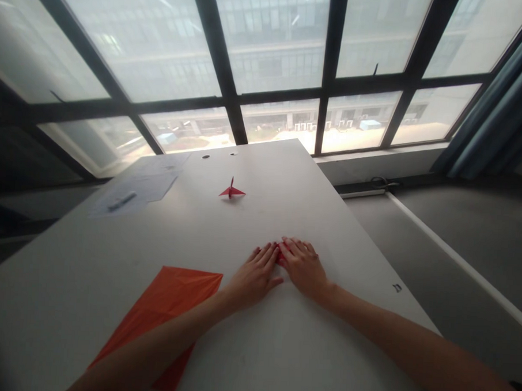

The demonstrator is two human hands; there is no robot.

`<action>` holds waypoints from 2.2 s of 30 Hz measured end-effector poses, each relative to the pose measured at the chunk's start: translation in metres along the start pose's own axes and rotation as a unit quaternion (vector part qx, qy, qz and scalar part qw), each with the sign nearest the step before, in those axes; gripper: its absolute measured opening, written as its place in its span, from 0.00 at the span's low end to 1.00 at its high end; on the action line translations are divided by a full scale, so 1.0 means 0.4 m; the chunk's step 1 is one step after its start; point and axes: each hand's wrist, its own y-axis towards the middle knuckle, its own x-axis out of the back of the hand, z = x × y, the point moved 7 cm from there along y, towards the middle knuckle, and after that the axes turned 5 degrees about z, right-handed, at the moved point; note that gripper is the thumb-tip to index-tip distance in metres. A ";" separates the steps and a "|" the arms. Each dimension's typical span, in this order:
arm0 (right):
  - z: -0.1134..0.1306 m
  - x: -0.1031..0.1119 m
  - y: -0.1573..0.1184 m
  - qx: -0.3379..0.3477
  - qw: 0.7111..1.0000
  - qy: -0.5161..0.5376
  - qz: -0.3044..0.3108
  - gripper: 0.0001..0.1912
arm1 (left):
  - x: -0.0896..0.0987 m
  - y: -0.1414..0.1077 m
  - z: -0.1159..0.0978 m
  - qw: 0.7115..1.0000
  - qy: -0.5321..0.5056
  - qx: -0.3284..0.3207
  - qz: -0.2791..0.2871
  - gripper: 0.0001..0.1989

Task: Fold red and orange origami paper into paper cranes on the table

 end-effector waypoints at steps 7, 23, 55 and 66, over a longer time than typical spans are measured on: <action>-0.005 -0.033 0.012 0.017 0.998 0.042 0.038 0.16 | 0.012 0.013 0.025 0.997 -0.057 0.037 -0.021 0.27; -0.091 -0.035 0.075 -0.087 0.973 0.171 0.131 0.07 | 0.008 0.051 0.128 0.957 -0.251 0.122 -0.077 0.20; -0.042 0.045 0.069 0.197 0.979 -0.053 -0.027 0.14 | 0.121 0.025 0.076 0.978 -0.069 -0.031 -0.196 0.14; -0.027 0.053 0.045 0.266 0.962 -0.041 0.049 0.15 | 0.050 0.054 0.087 0.982 -0.150 -0.046 -0.102 0.11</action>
